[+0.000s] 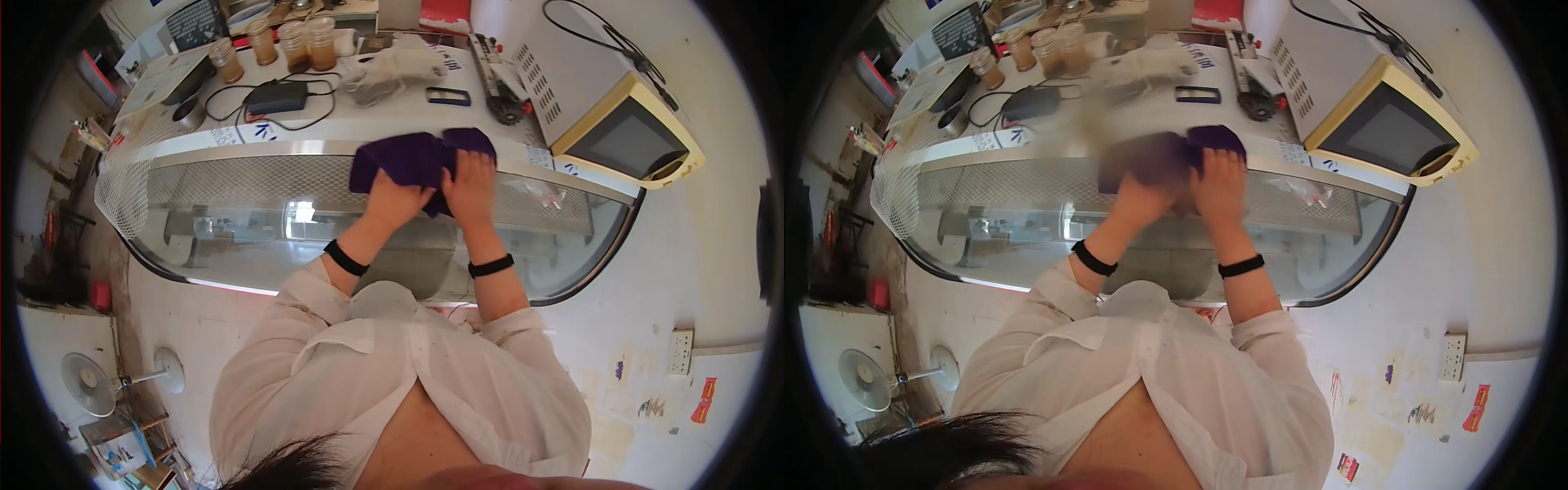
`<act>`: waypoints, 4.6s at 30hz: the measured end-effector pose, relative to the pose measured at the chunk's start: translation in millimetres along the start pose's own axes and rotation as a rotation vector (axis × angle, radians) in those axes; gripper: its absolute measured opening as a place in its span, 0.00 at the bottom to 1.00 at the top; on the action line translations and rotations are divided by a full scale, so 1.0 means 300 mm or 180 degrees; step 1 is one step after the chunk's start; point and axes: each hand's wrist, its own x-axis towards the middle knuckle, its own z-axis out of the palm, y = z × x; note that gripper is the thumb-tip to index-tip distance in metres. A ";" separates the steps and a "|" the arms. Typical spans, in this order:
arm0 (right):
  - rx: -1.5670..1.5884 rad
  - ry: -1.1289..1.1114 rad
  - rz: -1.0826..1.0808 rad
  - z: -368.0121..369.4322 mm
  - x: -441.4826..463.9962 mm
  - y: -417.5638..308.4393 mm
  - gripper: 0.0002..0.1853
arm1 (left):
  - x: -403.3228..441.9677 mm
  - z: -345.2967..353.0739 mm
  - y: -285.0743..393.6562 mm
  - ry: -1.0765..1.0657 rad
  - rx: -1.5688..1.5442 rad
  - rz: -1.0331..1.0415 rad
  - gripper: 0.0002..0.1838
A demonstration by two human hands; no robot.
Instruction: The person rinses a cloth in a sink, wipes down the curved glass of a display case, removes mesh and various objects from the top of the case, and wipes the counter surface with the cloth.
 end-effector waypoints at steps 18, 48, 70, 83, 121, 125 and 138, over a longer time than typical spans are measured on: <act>0.0766 0.0355 0.1892 -0.082 -0.672 0.897 0.32 | 0.181 0.515 0.859 -0.0099 -0.1270 0.1268 0.25; 0.0949 -0.0734 -0.1469 0.301 -0.123 -0.936 0.24 | -0.870 -0.338 -0.629 -0.0375 0.0596 -0.1505 0.29; 0.1031 -0.0988 -0.1387 0.259 -0.353 -0.634 0.19 | -0.996 -0.117 -0.323 -0.1280 0.0494 -0.1734 0.27; 0.0526 0.0524 -0.1011 -0.041 -0.239 0.470 0.21 | 0.024 0.210 0.438 -0.0134 0.0408 -0.0850 0.21; -0.0326 0.0600 0.1366 0.181 -1.310 1.596 0.37 | 0.145 0.962 1.482 -0.0746 -0.1832 0.1327 0.22; -0.0175 0.0359 0.2160 0.314 -1.514 1.509 0.36 | -0.041 0.936 1.485 -0.1913 -0.2159 0.1144 0.20; 0.1626 0.1020 0.4408 0.573 -1.706 1.013 0.41 | -0.440 0.937 1.338 -0.2562 -0.1189 0.2133 0.05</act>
